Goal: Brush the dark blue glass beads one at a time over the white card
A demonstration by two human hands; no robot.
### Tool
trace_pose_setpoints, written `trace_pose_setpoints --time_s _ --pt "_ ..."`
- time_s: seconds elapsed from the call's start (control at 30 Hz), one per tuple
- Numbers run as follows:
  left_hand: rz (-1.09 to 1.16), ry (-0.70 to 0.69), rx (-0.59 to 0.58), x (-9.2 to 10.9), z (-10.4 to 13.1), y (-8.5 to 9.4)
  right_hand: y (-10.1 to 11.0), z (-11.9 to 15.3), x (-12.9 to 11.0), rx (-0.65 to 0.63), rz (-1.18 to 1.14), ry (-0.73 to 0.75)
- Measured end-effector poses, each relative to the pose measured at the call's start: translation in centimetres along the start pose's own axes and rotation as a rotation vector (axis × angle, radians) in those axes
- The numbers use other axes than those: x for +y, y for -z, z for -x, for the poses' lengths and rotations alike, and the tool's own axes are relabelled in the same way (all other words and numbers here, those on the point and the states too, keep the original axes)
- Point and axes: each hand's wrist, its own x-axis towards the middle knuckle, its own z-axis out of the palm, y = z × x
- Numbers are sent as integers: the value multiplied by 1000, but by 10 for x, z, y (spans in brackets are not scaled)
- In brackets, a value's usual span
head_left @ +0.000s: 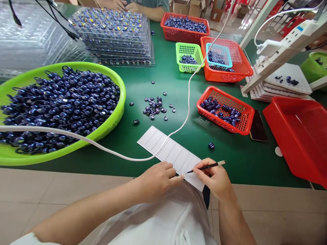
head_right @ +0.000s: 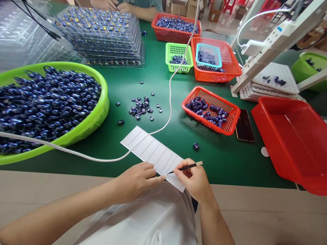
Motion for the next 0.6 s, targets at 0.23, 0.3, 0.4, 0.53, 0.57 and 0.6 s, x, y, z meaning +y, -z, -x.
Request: trace_pose_setpoints --time_s 0.23,0.3,0.4,0.53,0.57,0.6 --pt "7 28 -46 1 -1 1 0 2 7 39 -135 64" --pt "11 34 -54 2 -1 2 -1 3 8 73 -222 32" --pt "15 57 -65 4 -1 2 -1 3 12 153 -361 0" --pt "6 134 -92 4 -10 -1 5 -5 24 318 -506 86" --pt "4 152 -90 4 -14 -2 8 -8 27 376 -526 126" --pt "3 170 -84 2 -18 -3 10 -10 28 428 -542 161"
